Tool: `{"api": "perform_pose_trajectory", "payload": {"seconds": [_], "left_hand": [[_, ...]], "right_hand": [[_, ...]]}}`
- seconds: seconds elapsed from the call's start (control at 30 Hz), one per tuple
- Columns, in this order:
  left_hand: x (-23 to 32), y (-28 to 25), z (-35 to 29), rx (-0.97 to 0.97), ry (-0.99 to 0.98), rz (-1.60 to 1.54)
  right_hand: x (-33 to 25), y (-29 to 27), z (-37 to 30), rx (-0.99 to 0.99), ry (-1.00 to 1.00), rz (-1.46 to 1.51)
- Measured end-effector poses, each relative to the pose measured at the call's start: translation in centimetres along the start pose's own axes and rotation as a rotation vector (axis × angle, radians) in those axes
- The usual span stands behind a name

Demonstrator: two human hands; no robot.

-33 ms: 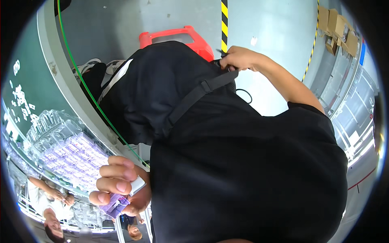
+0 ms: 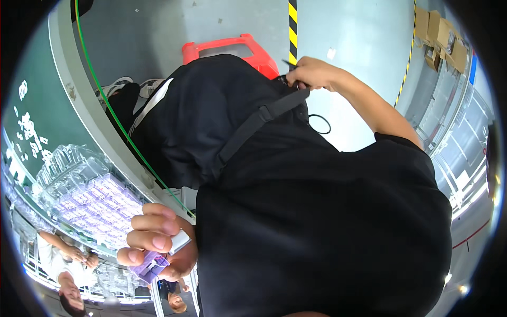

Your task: Assembling small electronic components into plastic housings on a production line.

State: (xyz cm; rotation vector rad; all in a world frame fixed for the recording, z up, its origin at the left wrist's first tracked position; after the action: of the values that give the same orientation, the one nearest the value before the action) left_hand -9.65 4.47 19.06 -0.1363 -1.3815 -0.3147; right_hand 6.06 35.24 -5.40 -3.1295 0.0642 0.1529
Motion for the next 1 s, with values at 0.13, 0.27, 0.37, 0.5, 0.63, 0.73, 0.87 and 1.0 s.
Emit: {"api": "perform_pose_trajectory", "payload": {"seconds": [0.13, 0.27, 0.37, 0.5, 0.63, 0.73, 0.87, 1.0], "left_hand": [[-0.1, 0.2, 0.3, -0.001, -0.070, 0.038], [0.0, 0.5, 0.7, -0.038, -0.083, 0.066], [0.0, 0.6, 0.9, -0.033, -0.104, 0.043], [-0.5, 1.3, 1.5, -0.057, -0.179, -0.003], [-0.3, 1.0, 1.8, -0.089, -0.187, 0.006], [-0.6, 1.1, 2.0, -0.123, -0.208, 0.005], [-1.2, 1.4, 1.8, -0.081, -0.209, -0.049], [-1.8, 1.8, 1.7, -0.057, -0.225, -0.088]], "right_hand": [[-4.1, -1.3, -0.7, 0.143, -0.180, 0.121], [-6.1, -0.6, -0.2, 0.113, -0.248, 0.009], [-6.6, -0.2, 0.1, 0.127, -0.274, 0.027], [-8.7, 1.0, -0.8, 0.119, -0.353, 0.145], [-9.0, 2.1, 0.6, 0.012, -0.342, 0.143], [-9.2, 2.6, 0.3, 0.068, -0.351, 0.160], [-8.9, 2.2, 0.8, 0.091, -0.369, 0.140], [-8.7, 1.8, 0.1, 0.102, -0.379, 0.101]]}}
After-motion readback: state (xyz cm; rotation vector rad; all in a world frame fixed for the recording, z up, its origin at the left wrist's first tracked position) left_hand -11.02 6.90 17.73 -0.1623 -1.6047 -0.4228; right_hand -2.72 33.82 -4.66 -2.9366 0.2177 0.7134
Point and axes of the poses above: each hand's wrist, its own z-axis towards the middle knuckle, its own y-axis out of the palm, x = y × z, the point moved 8 cm from there along z, towards the middle knuckle, and after that the axes turned 13 degrees about z, right-handed, at the moved point
